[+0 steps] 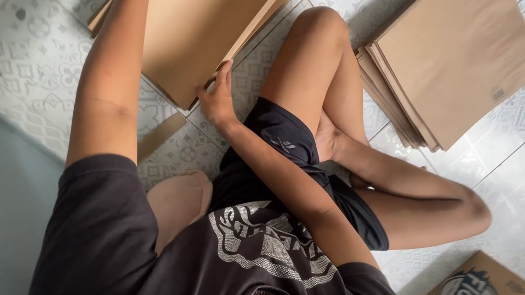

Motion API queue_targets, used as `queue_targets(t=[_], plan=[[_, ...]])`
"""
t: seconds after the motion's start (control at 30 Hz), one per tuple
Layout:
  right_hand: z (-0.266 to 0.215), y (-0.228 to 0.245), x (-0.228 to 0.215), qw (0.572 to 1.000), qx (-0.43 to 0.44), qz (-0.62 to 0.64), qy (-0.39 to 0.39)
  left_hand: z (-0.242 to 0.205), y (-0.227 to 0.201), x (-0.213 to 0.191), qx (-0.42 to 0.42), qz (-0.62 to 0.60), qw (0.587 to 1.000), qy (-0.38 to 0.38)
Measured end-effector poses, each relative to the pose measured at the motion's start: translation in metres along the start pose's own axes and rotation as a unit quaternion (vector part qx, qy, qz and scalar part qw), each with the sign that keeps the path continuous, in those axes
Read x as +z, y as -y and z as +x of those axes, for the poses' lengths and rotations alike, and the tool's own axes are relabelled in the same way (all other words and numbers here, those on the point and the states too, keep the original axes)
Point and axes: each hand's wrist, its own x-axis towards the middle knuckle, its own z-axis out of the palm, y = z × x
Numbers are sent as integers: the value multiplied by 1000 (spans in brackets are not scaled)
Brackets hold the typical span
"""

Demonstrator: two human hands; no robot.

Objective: A person sits on the floor and transfers brown paper bags from one stack to another, organizing them neatly.

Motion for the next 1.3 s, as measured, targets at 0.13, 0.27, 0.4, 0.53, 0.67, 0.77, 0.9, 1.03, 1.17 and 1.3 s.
queue_targets(t=[0.13, 0.27, 0.4, 0.53, 0.67, 0.77, 0.9, 1.03, 1.17, 1.3], plan=[[-2, 21, -6, 987, 154, 9, 52, -1, -71, -53, -15, -51, 993, 106], [-11, 47, -32, 960, 220, 66, 163, 1, -63, -36, -14, 61, 990, 127], [-10, 39, -42, 950, 234, 126, 166, 6, -67, -17, -90, 141, 972, 164], [-23, 64, -80, 944, 220, 182, 167, 12, -94, -20, -89, 163, 973, 137], [-34, 52, -138, 975, 98, 145, 140, 31, -127, -8, 13, 197, 978, 61], [-58, 89, -257, 941, 73, 280, 175, 43, -215, -14, 79, 160, 983, 49], [-73, 17, -386, 985, -39, 166, 7, 45, -309, 26, 168, 95, 980, 45], [-95, -94, -497, 954, -72, -62, -283, 32, -384, 91, 319, -43, 946, 22], [-137, -187, -544, 858, -65, -169, -481, -6, -416, 164, 265, -94, 948, 148], [-132, -223, -543, 858, 93, -70, -500, -30, -405, 214, 163, -82, 960, 213]])
